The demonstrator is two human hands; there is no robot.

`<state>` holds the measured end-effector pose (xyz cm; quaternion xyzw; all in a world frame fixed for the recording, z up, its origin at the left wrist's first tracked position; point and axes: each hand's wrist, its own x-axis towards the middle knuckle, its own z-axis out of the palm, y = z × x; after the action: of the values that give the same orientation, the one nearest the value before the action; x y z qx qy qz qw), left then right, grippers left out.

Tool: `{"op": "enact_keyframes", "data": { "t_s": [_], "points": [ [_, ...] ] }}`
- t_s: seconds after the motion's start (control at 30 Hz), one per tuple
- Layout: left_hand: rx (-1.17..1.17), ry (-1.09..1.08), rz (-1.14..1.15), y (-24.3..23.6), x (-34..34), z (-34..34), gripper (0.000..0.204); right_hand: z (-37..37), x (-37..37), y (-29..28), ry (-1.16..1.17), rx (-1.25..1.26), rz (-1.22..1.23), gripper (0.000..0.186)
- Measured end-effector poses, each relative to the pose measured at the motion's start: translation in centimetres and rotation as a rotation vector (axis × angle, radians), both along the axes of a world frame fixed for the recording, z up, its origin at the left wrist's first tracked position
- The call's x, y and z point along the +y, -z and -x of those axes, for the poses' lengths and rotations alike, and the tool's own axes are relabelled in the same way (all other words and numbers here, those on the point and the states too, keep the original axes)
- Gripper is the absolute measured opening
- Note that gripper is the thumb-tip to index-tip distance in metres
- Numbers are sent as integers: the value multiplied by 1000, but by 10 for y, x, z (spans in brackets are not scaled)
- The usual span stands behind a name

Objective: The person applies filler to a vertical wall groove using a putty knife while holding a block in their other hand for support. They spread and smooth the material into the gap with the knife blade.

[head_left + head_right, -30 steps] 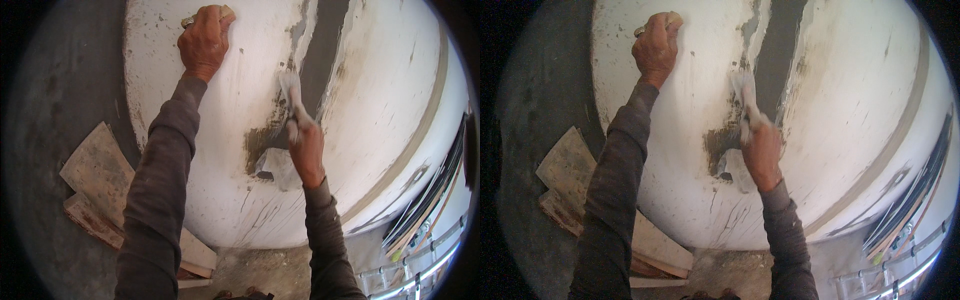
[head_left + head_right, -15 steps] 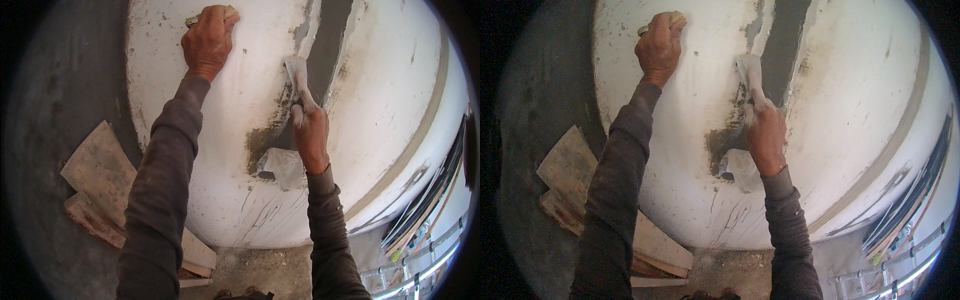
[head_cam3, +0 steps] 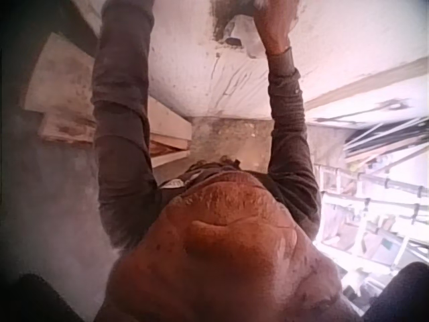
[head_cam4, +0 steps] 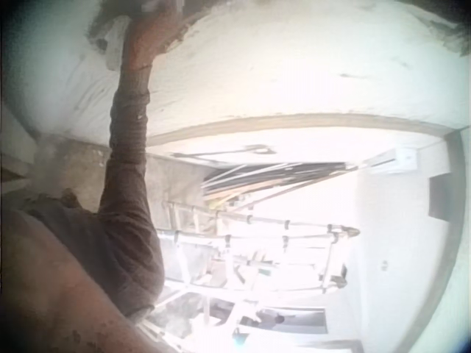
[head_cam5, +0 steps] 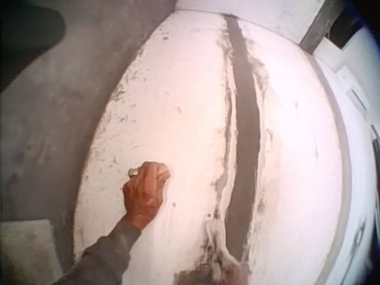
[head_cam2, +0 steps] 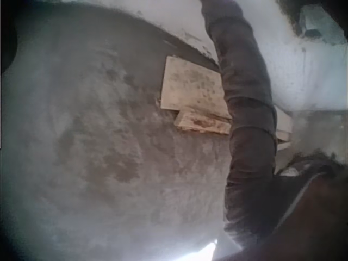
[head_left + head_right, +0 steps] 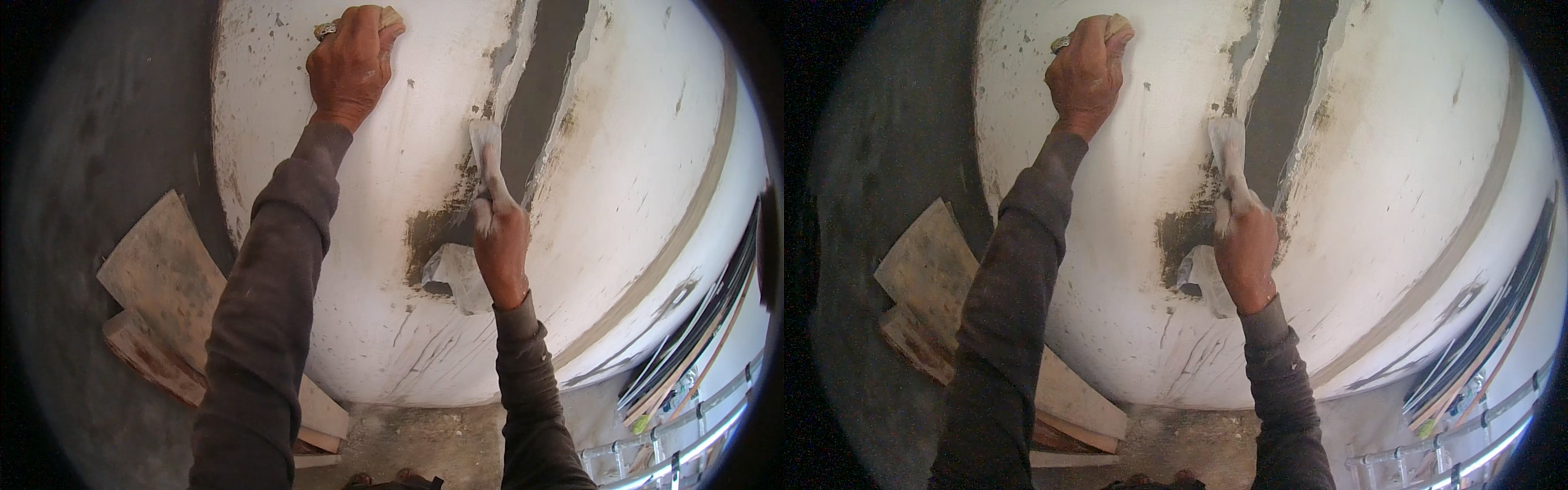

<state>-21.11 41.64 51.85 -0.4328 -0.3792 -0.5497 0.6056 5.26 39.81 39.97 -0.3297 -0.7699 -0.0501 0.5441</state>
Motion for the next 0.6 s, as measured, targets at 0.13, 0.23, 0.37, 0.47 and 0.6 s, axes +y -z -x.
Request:
{"op": "enact_keyframes", "data": {
  "t_s": [0.13, 0.23, 0.37, 0.47, 0.6],
  "points": [
    [1, 0, -42, 2, 2, 1, 30, -1, 10, -9, -26, -14, -131, 73],
    [16, 23, 9, 3, -1, 6, 30, 7, 2, -30, -23, -8, -35, 74],
    [18, 66, 7, 1, -2, -4, 23, 2, 5, -3, -17, 23, -52, 76],
    [6, 90, -4, 0, -10, -13, 16, -5, -1, 16, 0, -18, 12, 76],
    [12, -20, -15, 2, 1, 6, 27, -5, -2, 7, -23, -22, -39, 75]
  ]
}}
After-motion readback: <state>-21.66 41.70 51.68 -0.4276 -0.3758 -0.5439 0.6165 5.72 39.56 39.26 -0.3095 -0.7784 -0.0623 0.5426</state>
